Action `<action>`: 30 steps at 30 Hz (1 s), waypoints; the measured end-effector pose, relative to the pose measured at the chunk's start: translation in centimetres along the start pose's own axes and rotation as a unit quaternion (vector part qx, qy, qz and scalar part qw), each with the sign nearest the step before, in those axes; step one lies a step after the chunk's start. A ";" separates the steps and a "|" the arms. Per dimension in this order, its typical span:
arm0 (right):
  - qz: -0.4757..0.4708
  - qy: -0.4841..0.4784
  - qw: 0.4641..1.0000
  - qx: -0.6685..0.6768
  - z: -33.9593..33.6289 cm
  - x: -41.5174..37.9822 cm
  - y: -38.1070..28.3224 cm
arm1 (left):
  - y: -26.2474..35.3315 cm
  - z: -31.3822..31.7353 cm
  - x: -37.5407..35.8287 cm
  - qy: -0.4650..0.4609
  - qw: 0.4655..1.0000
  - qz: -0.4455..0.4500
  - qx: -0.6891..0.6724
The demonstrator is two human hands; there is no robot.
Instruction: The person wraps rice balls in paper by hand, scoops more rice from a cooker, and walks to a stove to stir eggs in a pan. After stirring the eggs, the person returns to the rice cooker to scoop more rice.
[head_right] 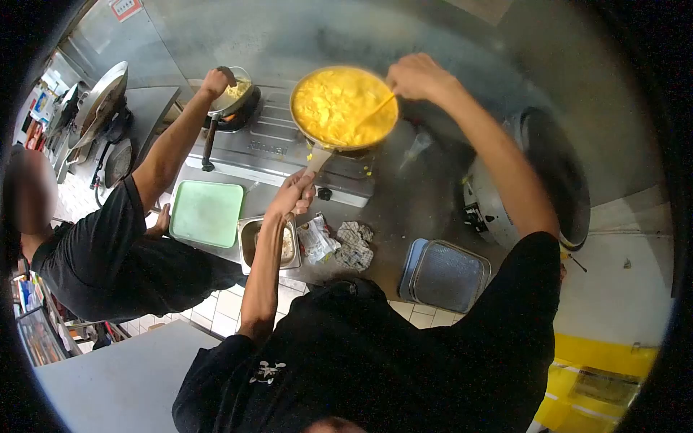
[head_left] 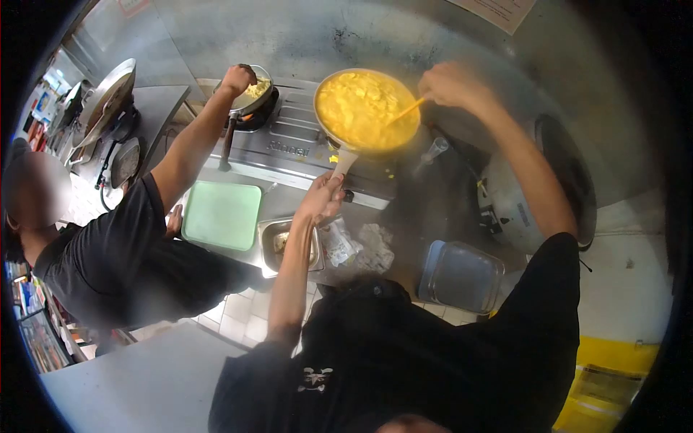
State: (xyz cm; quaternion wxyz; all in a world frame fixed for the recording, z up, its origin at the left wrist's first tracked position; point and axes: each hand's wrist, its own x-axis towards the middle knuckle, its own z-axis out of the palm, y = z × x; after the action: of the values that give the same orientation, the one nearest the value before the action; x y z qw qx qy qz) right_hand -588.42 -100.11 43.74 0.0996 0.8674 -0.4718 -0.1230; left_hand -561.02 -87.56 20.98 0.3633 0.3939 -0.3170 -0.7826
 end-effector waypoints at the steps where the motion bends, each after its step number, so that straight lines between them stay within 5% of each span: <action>1: 0.000 0.001 1.000 -0.001 -0.1 0.4 -0.3 | -0.2 0.1 0.1 -0.001 1.000 0.001 -0.003; 5: 0.047 -0.161 0.984 -0.059 2.5 2.9 -1.7 | -1.4 -0.1 0.5 0.000 1.000 0.006 -0.027; 8: 0.082 -0.129 0.983 -0.101 8.1 5.8 0.4 | -1.5 0.3 0.0 -0.001 0.999 0.009 -0.030; 15: 0.084 -0.050 0.991 -0.096 9.7 6.1 2.6 | -1.7 0.9 -0.4 0.002 1.000 0.012 -0.028; 24: 0.172 0.046 0.979 0.097 14.7 7.7 2.7 | -1.0 0.9 -0.7 -0.001 1.000 0.003 -0.011; 30: 0.053 0.172 0.982 0.048 12.8 5.0 2.2 | -1.6 0.3 -0.2 -0.005 1.000 -0.006 -0.023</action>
State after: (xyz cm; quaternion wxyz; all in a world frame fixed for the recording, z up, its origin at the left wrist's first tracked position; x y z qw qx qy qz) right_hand -591.49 -106.25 31.59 0.1443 0.8531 -0.4983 0.0565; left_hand -561.72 -86.50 20.00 0.3656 0.3834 -0.2983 -0.7940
